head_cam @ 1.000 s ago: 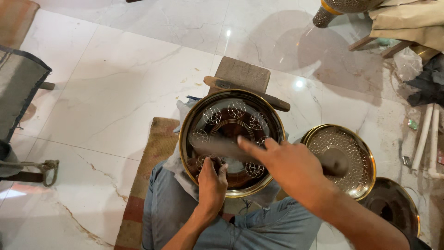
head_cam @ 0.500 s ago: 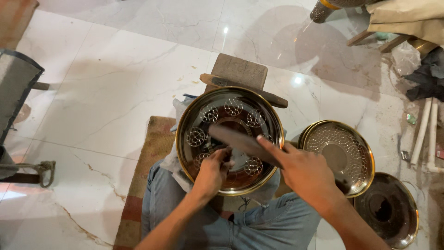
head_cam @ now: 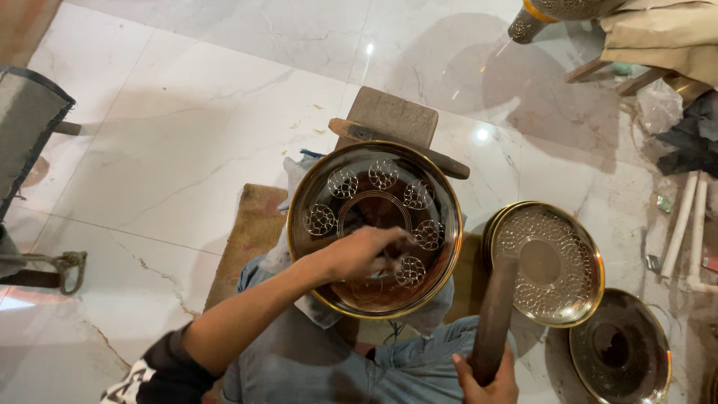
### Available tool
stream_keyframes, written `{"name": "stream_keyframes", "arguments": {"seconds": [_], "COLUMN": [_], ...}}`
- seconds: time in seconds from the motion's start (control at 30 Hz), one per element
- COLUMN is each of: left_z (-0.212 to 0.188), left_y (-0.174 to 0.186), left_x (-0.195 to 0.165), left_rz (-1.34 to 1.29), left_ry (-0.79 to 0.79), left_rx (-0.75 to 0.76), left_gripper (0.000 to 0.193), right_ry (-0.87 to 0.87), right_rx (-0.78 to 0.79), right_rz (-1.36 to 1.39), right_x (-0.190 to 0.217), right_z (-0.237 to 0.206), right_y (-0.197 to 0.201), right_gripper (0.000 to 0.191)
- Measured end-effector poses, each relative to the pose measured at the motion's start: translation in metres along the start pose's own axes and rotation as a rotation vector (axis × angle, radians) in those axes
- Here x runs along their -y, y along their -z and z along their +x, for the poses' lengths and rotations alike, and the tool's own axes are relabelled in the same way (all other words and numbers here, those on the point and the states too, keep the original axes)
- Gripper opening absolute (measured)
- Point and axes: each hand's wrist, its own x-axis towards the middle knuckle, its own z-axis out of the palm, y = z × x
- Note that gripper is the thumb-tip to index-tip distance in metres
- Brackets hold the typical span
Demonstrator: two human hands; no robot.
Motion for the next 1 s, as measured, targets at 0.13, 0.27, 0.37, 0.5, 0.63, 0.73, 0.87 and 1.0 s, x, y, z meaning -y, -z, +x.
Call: {"name": "stream_keyframes", "arguments": {"seconds": [0.13,0.27,0.37,0.5,0.63,0.73,0.87,1.0], "left_z": [0.009,0.021,0.028,0.031,0.031,0.024,0.009,-0.009], "left_y": [0.0,0.002,0.002,-0.001,-0.002,-0.002,-0.001,-0.007], "left_x": [0.002,0.005,0.009,0.015,0.021,0.023,0.024,0.02], "left_rz": [0.057,0.124,0.146,0.087,0.085,0.141,0.116,0.093], "left_ry": [-0.102,-0.149,-0.071,-0.155,-0.134,-0.187,-0.147,-0.155], "left_rx": [0.184,0.338,0.447,0.444,0.462,0.368,0.162,-0.059], "left_gripper": [0.053,0.054,0.053,0.06,0.054,0.052,0.049,0.04], "right_ry": [-0.187,-0.035,0.1,-0.052,-0.055,-0.152,0.198,0.366], "right_rx": [0.048,0.041,-0.021,-0.226,-0.042,-0.002,0.15,0.257], "right_rz": [0.124,-0.276,-0.367,0.384,-0.256,0.094,-0.258,-0.516], "right_x": [0.006,0.026,0.027,0.01,0.005,0.023,0.067,0.117], "right_z": [-0.001,0.01,0.016,0.015,0.01,0.012,0.031,0.059], "right_y": [-0.017,-0.01,-0.006,-0.02,-0.032,-0.032,-0.015,0.008], "right_gripper": [0.096,0.098,0.098,0.091,0.086,0.093,0.092,0.09]}}
